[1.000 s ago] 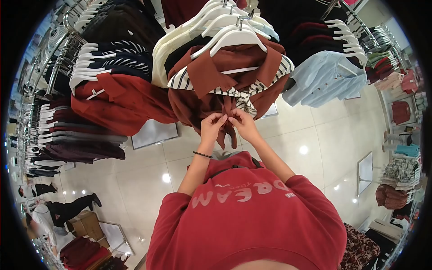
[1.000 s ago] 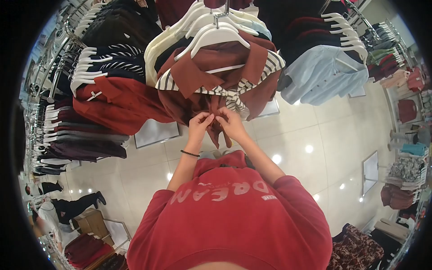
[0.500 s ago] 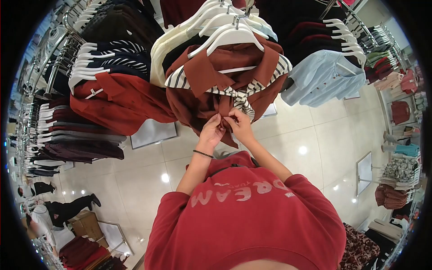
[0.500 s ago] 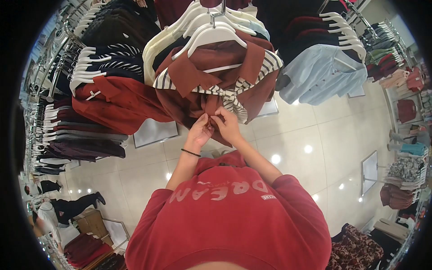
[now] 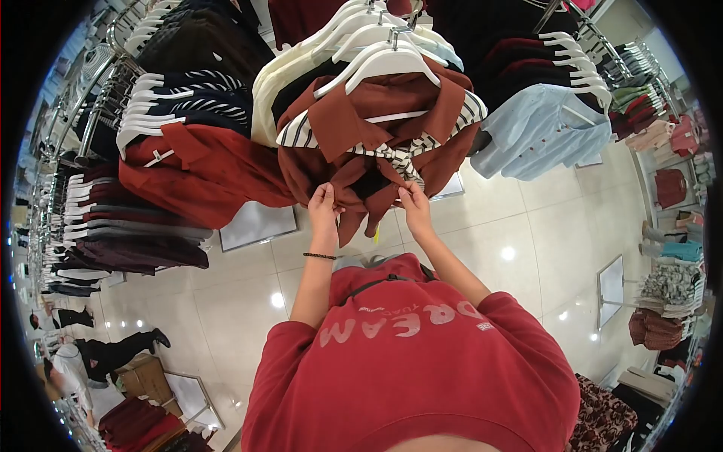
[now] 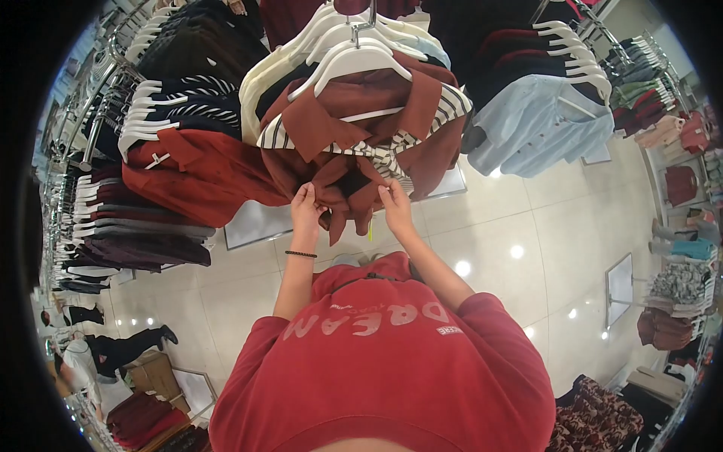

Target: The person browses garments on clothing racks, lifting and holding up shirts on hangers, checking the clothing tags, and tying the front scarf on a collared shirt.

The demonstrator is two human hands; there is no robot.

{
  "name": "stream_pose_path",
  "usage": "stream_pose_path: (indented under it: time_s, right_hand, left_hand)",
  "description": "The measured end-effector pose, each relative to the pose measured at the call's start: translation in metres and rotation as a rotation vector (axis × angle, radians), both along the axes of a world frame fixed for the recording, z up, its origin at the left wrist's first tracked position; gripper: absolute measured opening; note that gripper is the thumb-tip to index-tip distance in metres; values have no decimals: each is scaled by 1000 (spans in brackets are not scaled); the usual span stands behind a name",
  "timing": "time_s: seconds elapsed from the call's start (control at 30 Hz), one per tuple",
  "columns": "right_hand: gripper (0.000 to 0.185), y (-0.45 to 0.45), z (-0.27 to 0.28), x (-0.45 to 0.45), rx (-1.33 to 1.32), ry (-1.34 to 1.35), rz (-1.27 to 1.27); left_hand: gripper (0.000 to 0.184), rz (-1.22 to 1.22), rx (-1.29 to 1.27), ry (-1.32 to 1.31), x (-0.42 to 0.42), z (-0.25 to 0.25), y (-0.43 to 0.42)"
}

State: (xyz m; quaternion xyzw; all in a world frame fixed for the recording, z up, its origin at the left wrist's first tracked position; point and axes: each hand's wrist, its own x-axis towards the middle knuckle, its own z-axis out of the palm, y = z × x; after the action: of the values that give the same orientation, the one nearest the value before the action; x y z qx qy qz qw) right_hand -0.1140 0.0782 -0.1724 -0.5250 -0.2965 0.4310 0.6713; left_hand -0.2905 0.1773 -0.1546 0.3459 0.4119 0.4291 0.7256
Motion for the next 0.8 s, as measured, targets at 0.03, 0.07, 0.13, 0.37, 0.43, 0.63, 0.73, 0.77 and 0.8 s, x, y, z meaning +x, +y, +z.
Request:
stream_pose_path:
  time_s: [0.03, 0.07, 0.13, 0.37, 0.43, 0.63, 0.73, 0.77, 0.8]
  right_hand:
    - [12, 1, -8, 2, 7, -11, -3]
    - [13, 2, -16, 4, 13, -21, -5]
    - [15, 2, -17, 1, 36, 21, 27]
    - [25, -7, -19, -34, -49, -172, 297]
    - [16, -6, -13, -34, -134, -108, 302]
    - [17, -5, -6, -23, -56, -94, 221]
    - [22, -3, -8, -13, -94, -83, 225]
    - [22, -2, -10, -11, -116, -94, 240]
    - [22, -1, -7, -11, -141, -103, 255]
  left_hand:
    - [18, -30, 7, -25, 1, 6, -2]
    - [19, -60, 13, -49, 4, 12, -5]
    - [20, -123, 10, -110, 8, 24, -10]
    - [19, -272, 7, -201, 19, 39, -11]
    - [20, -269, 6, -207, 19, 37, -5]
    - [24, -121, 281, 166, 21, 35, 4]
    - [23, -150, 517, 498, 15, 35, -7]
    - [26, -203, 550, 567, 14, 35, -14]
    - [29, -258, 581, 636, 15, 37, -21]
